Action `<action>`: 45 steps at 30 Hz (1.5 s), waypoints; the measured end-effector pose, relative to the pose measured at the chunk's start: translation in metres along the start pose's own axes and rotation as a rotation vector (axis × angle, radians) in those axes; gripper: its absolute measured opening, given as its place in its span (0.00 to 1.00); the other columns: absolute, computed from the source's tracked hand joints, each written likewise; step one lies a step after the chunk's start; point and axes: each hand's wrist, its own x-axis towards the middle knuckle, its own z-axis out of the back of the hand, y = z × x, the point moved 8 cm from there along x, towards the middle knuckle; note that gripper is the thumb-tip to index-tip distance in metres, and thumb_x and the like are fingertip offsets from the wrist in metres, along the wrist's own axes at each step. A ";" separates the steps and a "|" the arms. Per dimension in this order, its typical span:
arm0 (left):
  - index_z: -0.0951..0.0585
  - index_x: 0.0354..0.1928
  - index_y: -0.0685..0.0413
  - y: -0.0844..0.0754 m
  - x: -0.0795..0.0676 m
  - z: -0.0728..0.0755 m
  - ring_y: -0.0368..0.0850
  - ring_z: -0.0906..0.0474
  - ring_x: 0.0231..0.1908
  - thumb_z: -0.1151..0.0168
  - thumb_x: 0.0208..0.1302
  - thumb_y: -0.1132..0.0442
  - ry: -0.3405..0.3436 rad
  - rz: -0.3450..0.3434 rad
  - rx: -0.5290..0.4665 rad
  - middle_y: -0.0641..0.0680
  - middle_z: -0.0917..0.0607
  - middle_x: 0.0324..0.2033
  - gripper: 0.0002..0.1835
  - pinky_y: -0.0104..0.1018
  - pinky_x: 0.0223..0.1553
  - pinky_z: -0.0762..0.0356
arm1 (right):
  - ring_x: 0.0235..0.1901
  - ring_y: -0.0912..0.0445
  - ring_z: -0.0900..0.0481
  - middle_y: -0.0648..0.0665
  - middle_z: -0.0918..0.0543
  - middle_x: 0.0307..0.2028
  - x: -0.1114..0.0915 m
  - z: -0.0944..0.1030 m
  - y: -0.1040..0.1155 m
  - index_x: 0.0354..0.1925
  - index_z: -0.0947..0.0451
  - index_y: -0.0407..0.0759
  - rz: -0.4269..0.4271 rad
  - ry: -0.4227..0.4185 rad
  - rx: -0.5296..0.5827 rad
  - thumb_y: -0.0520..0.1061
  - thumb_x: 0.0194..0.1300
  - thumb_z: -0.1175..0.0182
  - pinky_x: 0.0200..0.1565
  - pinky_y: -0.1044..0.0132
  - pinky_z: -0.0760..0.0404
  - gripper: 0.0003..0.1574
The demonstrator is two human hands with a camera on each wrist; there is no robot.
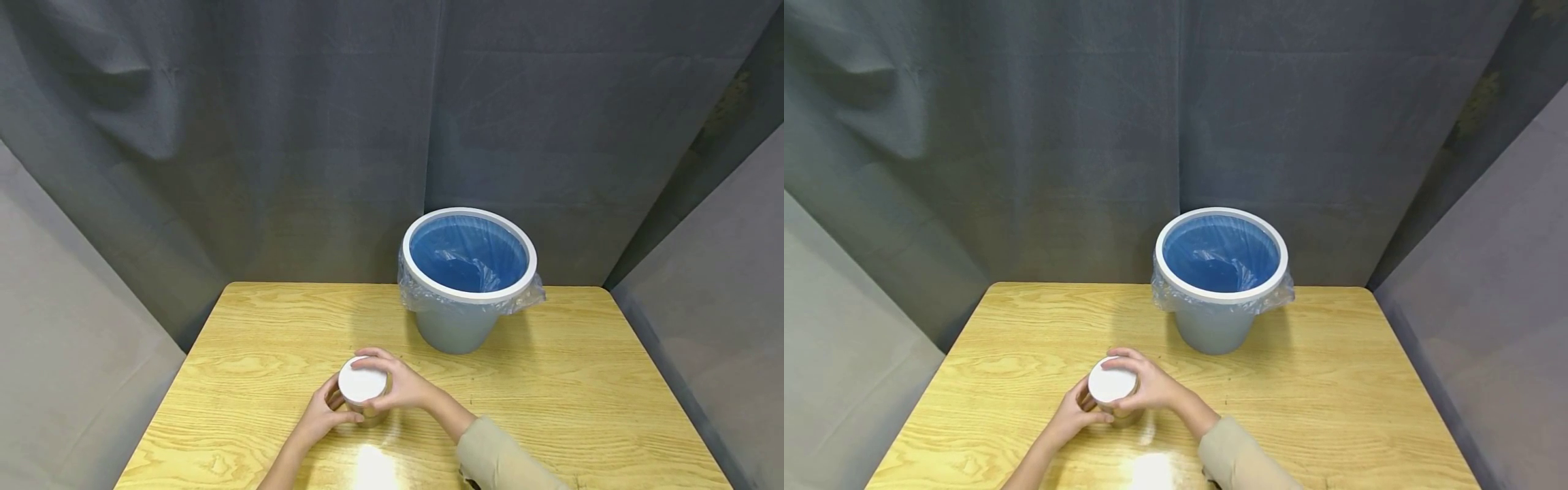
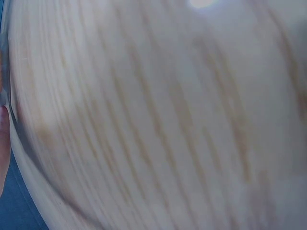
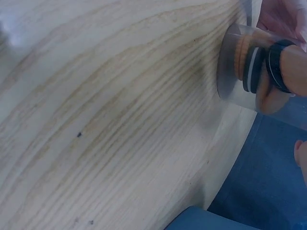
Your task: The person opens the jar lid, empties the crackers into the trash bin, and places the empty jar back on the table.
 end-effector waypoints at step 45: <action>0.44 0.68 0.51 -0.002 0.000 0.001 0.59 0.39 0.62 0.29 0.46 0.67 -0.016 -0.005 0.026 0.58 0.38 0.64 0.47 0.43 0.61 0.35 | 0.63 0.45 0.40 0.42 0.38 0.65 0.000 0.006 -0.011 0.59 0.31 0.48 -0.008 0.044 -0.174 0.53 0.50 0.31 0.58 0.39 0.37 0.39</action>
